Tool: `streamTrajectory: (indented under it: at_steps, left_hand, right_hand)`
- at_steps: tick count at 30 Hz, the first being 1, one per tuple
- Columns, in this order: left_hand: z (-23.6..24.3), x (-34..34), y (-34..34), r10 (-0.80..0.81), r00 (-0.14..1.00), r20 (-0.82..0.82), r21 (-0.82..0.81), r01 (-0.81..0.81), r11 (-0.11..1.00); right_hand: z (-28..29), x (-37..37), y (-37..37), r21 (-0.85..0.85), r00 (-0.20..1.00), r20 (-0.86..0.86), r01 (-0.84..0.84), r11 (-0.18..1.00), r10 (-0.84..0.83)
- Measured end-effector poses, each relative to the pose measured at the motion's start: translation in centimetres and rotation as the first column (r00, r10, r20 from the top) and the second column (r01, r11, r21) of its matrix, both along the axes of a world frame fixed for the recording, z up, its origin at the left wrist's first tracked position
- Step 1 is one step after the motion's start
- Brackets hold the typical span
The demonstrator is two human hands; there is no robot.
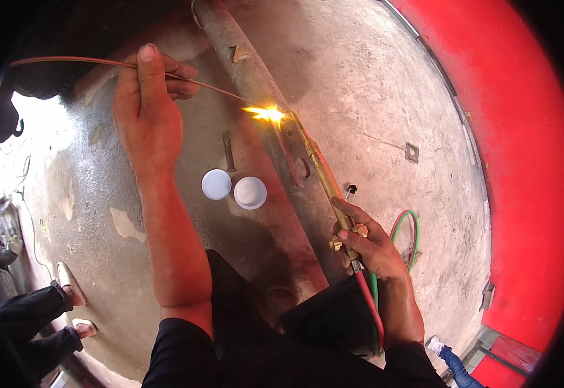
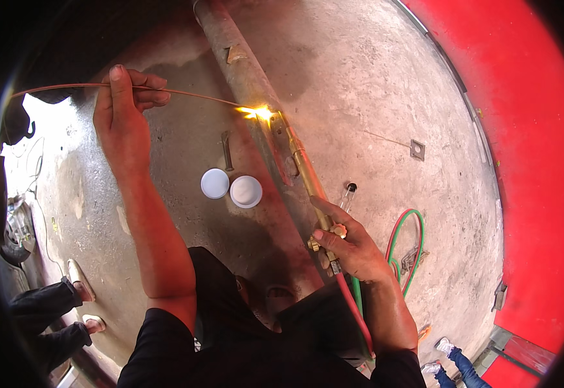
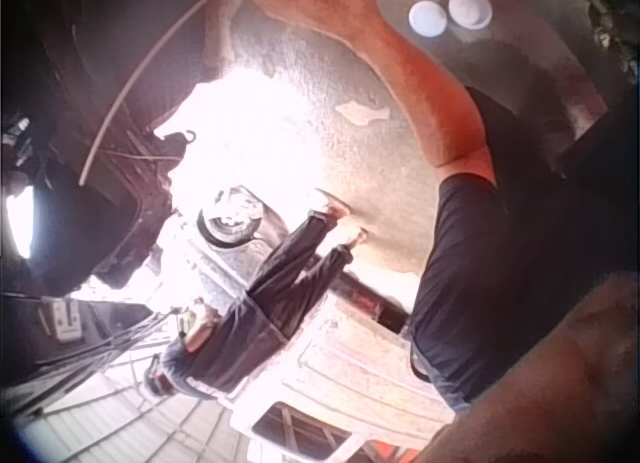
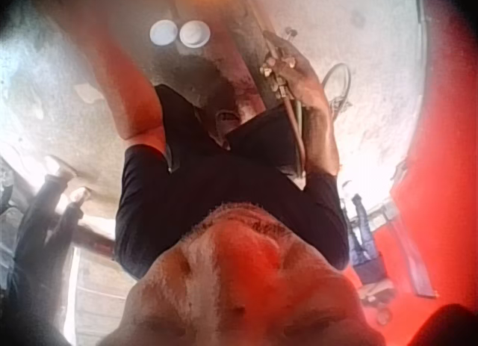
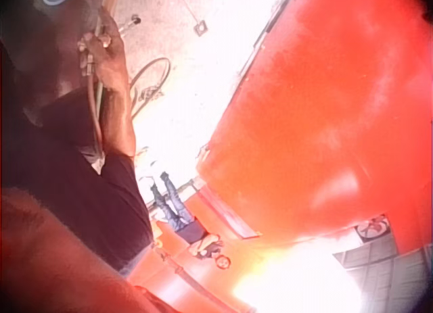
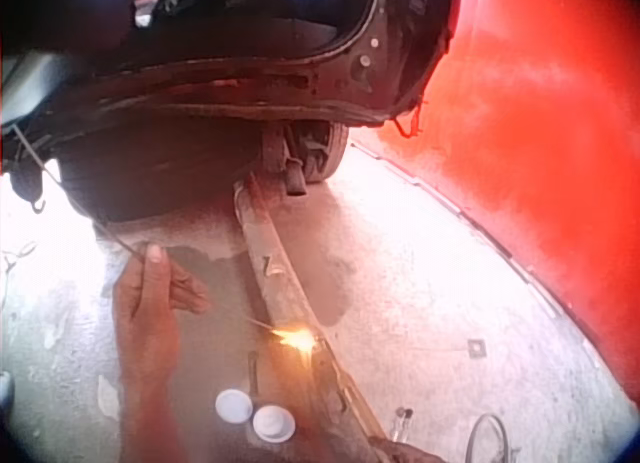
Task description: The person scrapes a metal pipe with a chisel, lights a gas torch using a striker, and welds a metal bracket onto the pipe using the torch and a filler rod.
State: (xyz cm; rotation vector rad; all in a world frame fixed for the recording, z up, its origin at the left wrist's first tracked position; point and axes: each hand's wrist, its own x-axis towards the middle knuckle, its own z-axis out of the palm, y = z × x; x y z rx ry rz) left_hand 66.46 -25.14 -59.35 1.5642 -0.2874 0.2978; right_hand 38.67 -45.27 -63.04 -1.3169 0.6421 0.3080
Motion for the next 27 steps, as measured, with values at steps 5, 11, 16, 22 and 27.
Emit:
streamTrajectory:
  at_steps: [5,11,16,22,27]
  left_hand:
    - [0.00,0.03,-0.02,-0.001,1.000,-0.004,0.001,0.001,1.000]
    - [-0.17,0.06,-0.08,-0.002,1.000,-0.008,-0.006,0.002,1.000]
    - [-0.08,-0.04,-0.08,0.001,1.000,0.000,-0.004,-0.001,1.000]
    - [-0.12,0.04,-0.14,-0.001,1.000,0.000,0.003,0.001,1.000]
    - [-0.17,0.09,-0.06,-0.003,1.000,-0.005,0.000,0.003,1.000]
  right_hand:
    - [-0.14,-0.10,-0.11,0.010,1.000,0.010,-0.005,1.000,0.005]
    - [-0.24,-0.15,-0.13,0.023,1.000,0.017,0.001,1.000,-0.002]
    - [-0.02,-0.04,-0.08,0.008,1.000,0.004,-0.009,1.000,0.009]
    - [-0.25,-0.17,-0.19,0.001,1.000,0.019,-0.020,1.000,0.020]
    - [-0.25,-0.17,-0.18,-0.002,1.000,0.017,-0.020,1.000,0.020]
